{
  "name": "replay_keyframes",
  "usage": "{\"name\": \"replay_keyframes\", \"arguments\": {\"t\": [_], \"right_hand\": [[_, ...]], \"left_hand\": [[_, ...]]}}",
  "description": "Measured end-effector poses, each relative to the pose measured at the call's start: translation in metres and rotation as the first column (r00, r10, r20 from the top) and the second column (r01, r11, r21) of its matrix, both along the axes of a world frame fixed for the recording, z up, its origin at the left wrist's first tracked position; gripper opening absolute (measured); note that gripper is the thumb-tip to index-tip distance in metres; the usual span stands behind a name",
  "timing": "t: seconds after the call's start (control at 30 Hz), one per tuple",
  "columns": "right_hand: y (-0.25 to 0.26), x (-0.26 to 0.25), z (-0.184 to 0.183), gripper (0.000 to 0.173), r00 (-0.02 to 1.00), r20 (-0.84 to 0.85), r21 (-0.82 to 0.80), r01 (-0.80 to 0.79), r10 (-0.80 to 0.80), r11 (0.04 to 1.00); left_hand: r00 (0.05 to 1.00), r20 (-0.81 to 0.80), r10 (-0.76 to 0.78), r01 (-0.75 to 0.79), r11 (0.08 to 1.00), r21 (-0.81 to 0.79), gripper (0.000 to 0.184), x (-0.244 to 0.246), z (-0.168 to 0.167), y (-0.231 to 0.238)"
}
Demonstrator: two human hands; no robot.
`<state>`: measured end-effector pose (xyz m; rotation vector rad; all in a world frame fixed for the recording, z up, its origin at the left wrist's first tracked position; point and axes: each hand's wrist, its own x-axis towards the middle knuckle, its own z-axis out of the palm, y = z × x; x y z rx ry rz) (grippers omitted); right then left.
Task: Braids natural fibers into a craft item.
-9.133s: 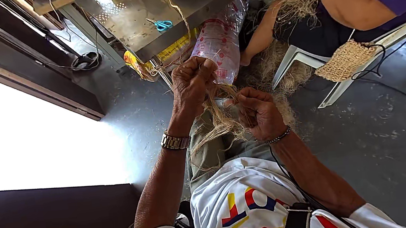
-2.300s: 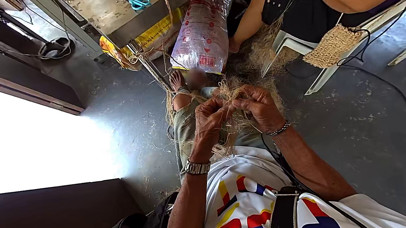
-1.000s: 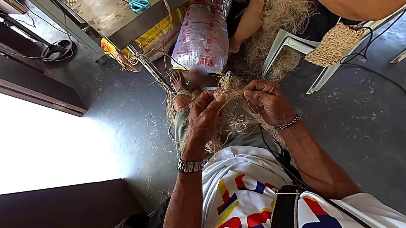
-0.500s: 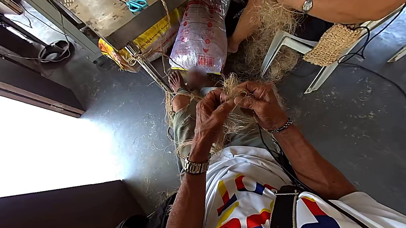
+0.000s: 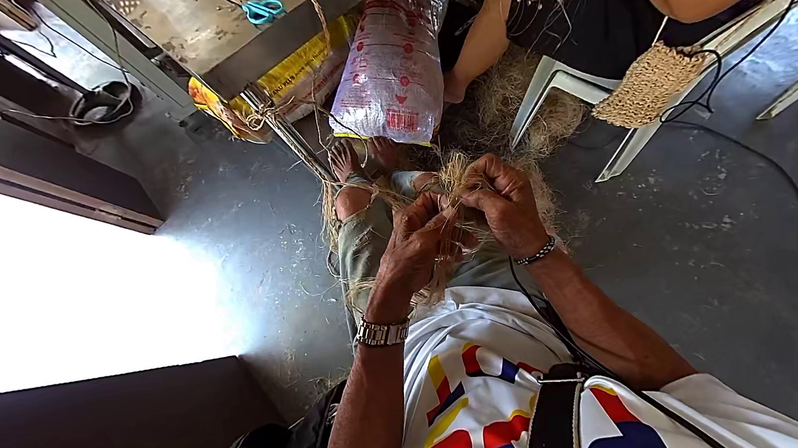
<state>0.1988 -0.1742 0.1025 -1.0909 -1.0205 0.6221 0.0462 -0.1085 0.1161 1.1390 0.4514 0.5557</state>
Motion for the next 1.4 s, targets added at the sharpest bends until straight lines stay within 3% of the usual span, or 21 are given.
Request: {"name": "replay_keyframes", "arguments": {"t": [0.43, 0.6, 0.73, 0.93, 1.2, 1.3, 1.4], "right_hand": [[0.001, 0.005, -0.005, 0.019, 1.000, 0.011, -0.096, -0.011, 0.012, 0.995], [0.002, 0.003, -0.008, 0.008, 0.996, 0.038, -0.140, 0.085, -0.081, 0.986], [0.006, 0.003, -0.014, 0.007, 0.988, 0.113, -0.097, 0.119, -0.108, 0.988], [0.010, 0.002, -0.020, 0.016, 0.904, 0.402, -0.045, 0.181, -0.148, 0.982], [0.008, 0.006, -0.019, 0.028, 0.867, 0.491, -0.119, 0.165, -0.086, 0.979], [0.008, 0.011, -0.019, 0.030, 0.871, 0.480, -0.138, 0.198, -0.109, 0.970], [0.005, 0.018, -0.018, 0.031, 0.899, 0.430, -0.188, 0.183, -0.086, 0.965]], "left_hand": [[0.989, -0.097, 0.112, -0.098, 0.985, 0.141, 0.012, 0.004, -0.004, 0.000], [0.986, -0.134, 0.098, -0.057, 0.957, 0.284, 0.017, 0.004, -0.008, -0.001], [0.997, -0.044, 0.061, -0.052, 0.980, 0.190, 0.020, 0.004, -0.014, 0.000], [0.990, 0.015, 0.142, -0.143, 0.987, 0.069, 0.021, 0.001, -0.006, 0.007], [0.997, -0.006, -0.071, 0.071, 0.995, 0.067, 0.021, -0.014, 0.000, 0.025], [0.990, -0.042, -0.137, 0.141, 0.981, 0.133, 0.040, -0.021, 0.002, 0.031], [0.989, -0.095, -0.111, 0.128, 0.974, 0.188, 0.040, -0.027, 0.006, 0.033]]}}
